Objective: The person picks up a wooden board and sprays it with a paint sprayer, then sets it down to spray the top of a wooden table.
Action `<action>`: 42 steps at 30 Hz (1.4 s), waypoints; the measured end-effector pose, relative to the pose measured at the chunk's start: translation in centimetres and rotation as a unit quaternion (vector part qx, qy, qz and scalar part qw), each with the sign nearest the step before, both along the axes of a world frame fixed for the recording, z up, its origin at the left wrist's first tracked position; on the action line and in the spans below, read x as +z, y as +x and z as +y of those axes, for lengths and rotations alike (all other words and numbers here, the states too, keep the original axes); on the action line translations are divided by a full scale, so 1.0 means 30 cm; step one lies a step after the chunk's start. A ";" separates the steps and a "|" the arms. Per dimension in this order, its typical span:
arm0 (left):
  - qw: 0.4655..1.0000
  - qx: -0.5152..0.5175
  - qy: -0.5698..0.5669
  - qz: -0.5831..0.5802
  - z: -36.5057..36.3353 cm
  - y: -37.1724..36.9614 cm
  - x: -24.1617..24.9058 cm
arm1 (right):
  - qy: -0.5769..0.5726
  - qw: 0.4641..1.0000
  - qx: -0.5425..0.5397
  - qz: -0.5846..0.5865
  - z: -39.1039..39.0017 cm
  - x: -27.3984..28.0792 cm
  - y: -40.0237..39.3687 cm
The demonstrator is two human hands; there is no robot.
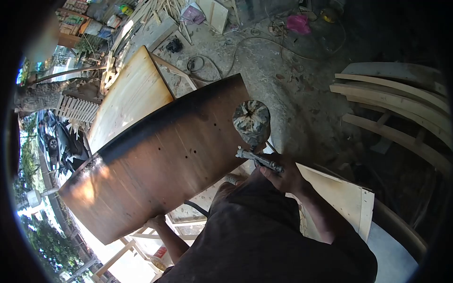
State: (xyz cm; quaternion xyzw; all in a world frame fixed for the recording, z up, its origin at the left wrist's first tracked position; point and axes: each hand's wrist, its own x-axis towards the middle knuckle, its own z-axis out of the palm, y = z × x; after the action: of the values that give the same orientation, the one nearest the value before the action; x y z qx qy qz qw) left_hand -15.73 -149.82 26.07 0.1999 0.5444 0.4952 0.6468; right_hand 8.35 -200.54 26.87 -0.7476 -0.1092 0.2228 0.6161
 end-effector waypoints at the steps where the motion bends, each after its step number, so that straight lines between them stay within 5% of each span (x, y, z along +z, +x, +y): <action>1: 0.999 0.004 0.039 -0.009 0.062 -0.021 0.044 | -0.024 1.000 0.003 -0.002 -0.004 0.038 0.019; 5: 0.970 0.034 0.201 0.129 0.259 -0.081 0.334 | -0.119 0.992 -0.042 -0.002 -0.040 0.108 0.060; 10: 0.936 0.100 0.303 0.153 0.569 -0.218 0.695 | -0.238 0.962 -0.118 0.063 -0.107 0.318 0.148; 14: 0.877 0.104 0.404 0.239 0.785 -0.312 0.904 | -0.225 0.957 -0.181 -0.018 -0.110 0.526 0.095; 21: 0.841 0.088 0.425 0.322 1.033 -0.415 1.042 | -0.259 0.918 -0.268 -0.134 0.161 0.810 -0.319; 28: 0.836 0.086 0.386 0.380 1.828 -0.925 1.038 | -0.190 0.927 -0.305 -0.107 0.680 0.645 -0.571; 36: 0.849 0.173 0.350 0.357 2.203 -0.971 1.167 | -0.019 0.939 -0.335 -0.073 1.392 0.239 -0.517; 42: 0.818 0.147 0.443 0.336 2.712 -1.020 1.318 | -0.031 0.895 -0.440 -0.064 1.865 -0.001 -0.465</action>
State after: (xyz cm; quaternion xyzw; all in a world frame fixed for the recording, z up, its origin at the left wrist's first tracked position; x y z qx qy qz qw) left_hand -46.34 -68.45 65.60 0.5360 0.4728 0.6745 0.1850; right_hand -5.58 -144.60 26.83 -0.7508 0.1983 -0.1163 0.6192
